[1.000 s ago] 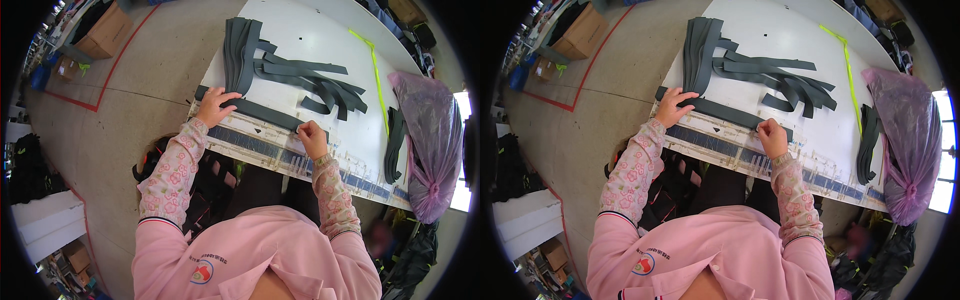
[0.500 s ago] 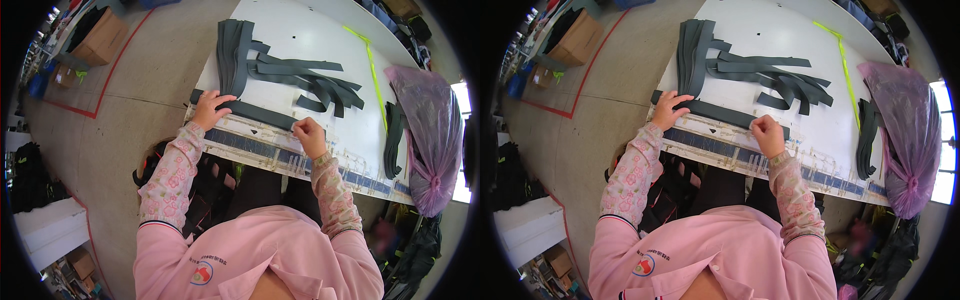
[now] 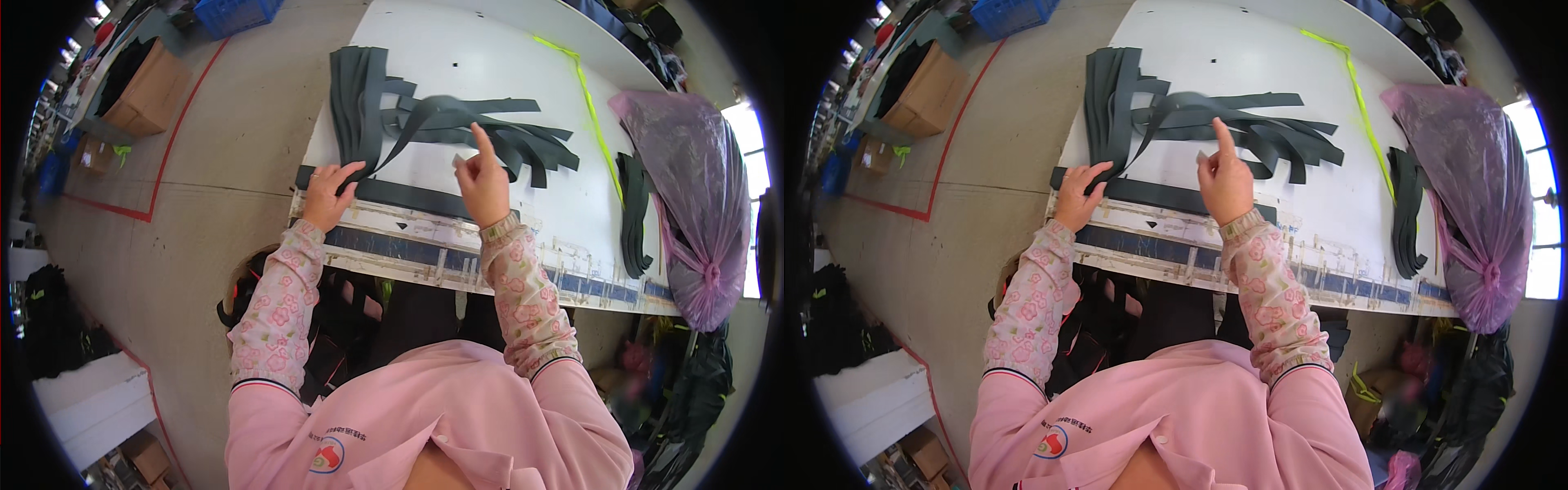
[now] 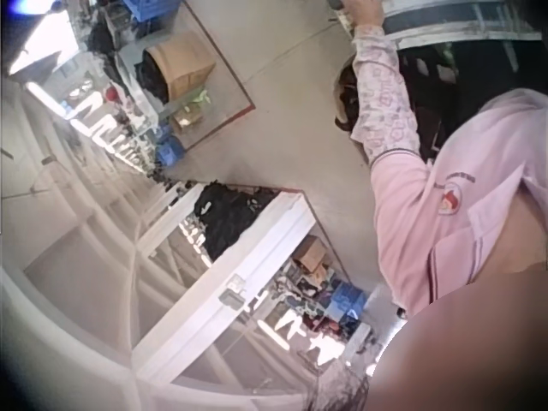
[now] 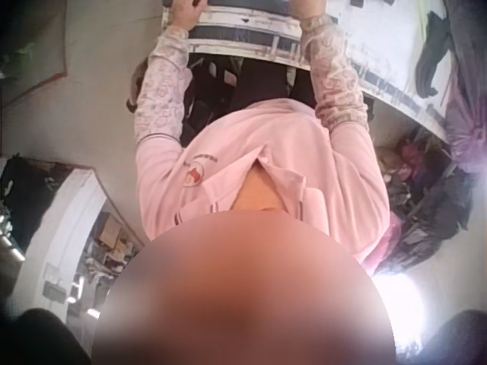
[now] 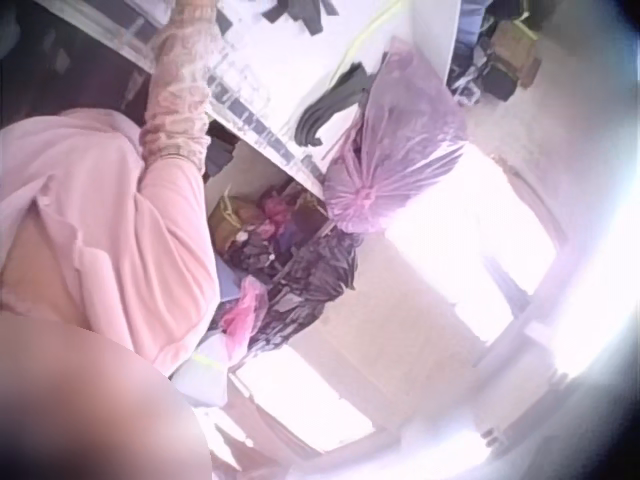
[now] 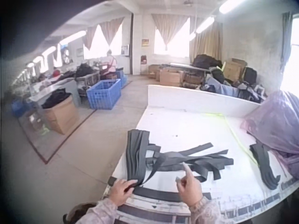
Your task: Bundling black straps together using a yellow plastic tie.
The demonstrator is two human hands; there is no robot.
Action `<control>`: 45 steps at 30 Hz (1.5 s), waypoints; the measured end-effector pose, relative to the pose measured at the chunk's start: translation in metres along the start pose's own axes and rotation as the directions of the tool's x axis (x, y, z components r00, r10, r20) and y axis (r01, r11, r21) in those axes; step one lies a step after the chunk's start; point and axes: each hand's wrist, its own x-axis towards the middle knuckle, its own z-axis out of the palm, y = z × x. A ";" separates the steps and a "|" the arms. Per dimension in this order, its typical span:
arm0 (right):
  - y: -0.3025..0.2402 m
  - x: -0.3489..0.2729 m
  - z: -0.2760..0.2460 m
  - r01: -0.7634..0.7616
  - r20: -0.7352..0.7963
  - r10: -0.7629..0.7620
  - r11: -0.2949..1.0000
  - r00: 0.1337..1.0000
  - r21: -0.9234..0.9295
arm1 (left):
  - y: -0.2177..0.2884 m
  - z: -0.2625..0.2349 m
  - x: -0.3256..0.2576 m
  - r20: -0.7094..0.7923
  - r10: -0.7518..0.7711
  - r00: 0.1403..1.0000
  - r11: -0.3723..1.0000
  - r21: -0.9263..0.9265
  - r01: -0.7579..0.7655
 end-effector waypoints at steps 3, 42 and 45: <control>0.000 -0.003 0.031 0.029 0.107 -0.046 0.987 0.993 0.155 | -0.002 0.004 0.004 -0.001 0.024 1.000 0.999 -0.045 -0.024; 0.093 -0.063 -0.017 -0.271 0.233 0.225 0.944 0.946 0.188 | -0.006 0.003 -0.003 0.049 -0.003 0.999 0.999 0.051 0.000; 0.088 -0.065 -0.013 -0.237 0.206 0.200 0.956 0.958 0.174 | -0.004 0.001 -0.004 0.067 -0.009 0.998 1.000 0.029 0.007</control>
